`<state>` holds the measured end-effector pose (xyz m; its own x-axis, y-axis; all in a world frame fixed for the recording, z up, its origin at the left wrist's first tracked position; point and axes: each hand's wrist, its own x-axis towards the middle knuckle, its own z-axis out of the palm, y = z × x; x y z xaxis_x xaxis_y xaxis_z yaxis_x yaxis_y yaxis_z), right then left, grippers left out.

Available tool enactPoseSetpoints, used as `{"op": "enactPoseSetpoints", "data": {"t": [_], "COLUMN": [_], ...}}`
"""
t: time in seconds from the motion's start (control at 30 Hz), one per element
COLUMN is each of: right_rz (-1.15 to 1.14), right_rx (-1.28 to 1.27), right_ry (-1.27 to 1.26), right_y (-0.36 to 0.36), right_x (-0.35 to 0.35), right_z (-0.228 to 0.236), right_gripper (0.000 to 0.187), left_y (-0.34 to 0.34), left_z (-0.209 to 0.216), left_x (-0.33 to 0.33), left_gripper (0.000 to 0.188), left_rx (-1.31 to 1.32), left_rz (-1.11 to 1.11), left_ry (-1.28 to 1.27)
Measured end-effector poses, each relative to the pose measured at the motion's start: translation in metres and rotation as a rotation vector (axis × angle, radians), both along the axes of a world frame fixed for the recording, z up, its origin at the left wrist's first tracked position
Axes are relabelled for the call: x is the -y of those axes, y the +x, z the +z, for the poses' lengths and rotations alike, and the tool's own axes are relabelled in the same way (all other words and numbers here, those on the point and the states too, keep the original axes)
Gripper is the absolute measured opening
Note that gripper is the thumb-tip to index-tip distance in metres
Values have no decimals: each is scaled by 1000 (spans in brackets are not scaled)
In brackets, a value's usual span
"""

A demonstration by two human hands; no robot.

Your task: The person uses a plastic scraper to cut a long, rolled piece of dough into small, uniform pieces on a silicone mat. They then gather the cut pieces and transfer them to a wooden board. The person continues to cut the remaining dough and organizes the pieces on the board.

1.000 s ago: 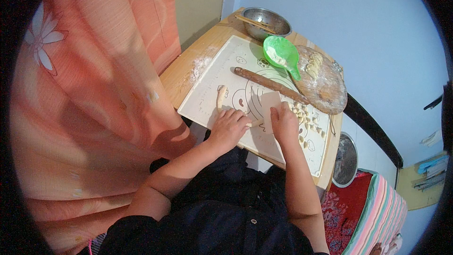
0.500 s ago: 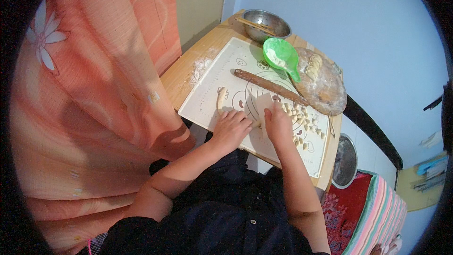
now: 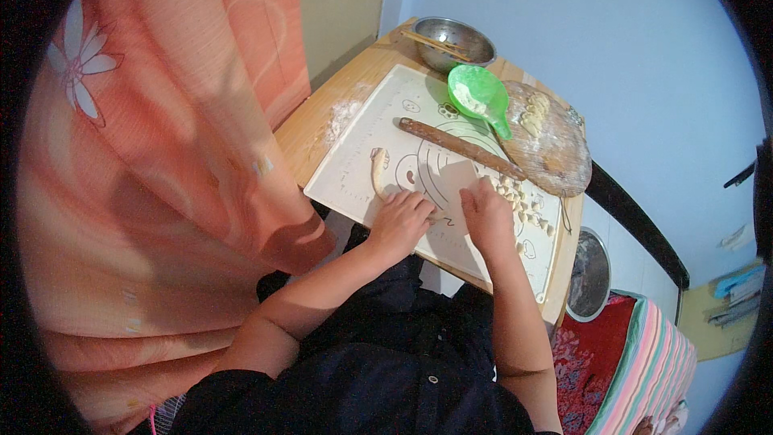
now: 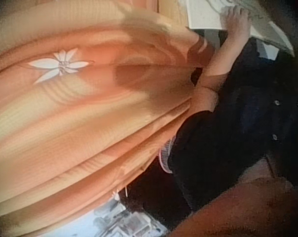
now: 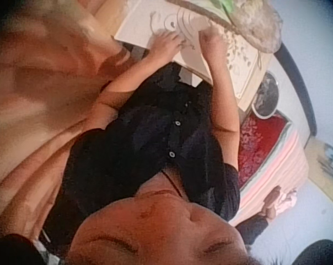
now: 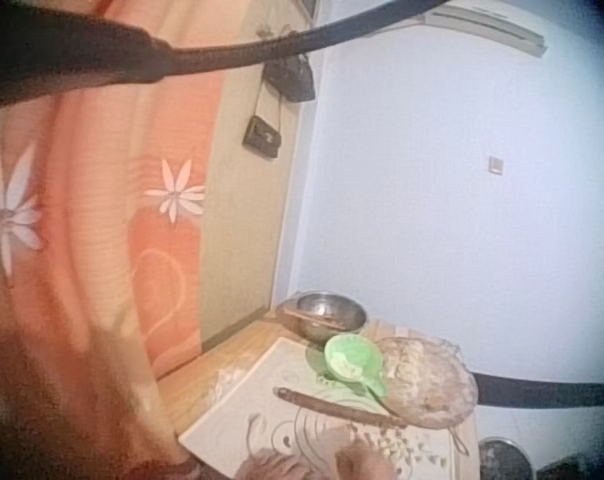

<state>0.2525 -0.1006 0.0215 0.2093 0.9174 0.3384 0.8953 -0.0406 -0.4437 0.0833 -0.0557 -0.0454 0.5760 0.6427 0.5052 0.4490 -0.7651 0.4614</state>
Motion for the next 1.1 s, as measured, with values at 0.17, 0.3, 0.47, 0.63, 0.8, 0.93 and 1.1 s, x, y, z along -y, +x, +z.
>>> {"op": "enactPoseSetpoints", "data": {"t": [0.17,0.3,0.47,0.63,0.8,0.93,1.1], "right_rz": [8,-24,-87,-90,-77,-3,20], "right_rx": [57,118,87,81,9,-3,31], "right_ry": [-83,-141,-96,-17,-30,-12,-87], "right_y": [-3,-12,-18,5,-8,-11,-10], "right_x": [-1,-5,-25,-34,-16,-13,-22], "right_z": [-10,-17,-23,-29,0,-4,-21], "right_gripper": [25,24,23,22,21,22,23], "left_y": [1,0,-3,-5,0,0,2], "left_z": [0,-1,2,6,1,5,2], "left_x": [0,0,-1,-9,-15,-15,-16], "left_gripper": [23,23,20,20,20,19,19], "left_rx": [-13,-39,-46,-42,-66,-89,-73], "left_rz": [-5,-23,-13,-32,77,87,80], "left_ry": [6,7,-6,-94,-30,-1,21]}}
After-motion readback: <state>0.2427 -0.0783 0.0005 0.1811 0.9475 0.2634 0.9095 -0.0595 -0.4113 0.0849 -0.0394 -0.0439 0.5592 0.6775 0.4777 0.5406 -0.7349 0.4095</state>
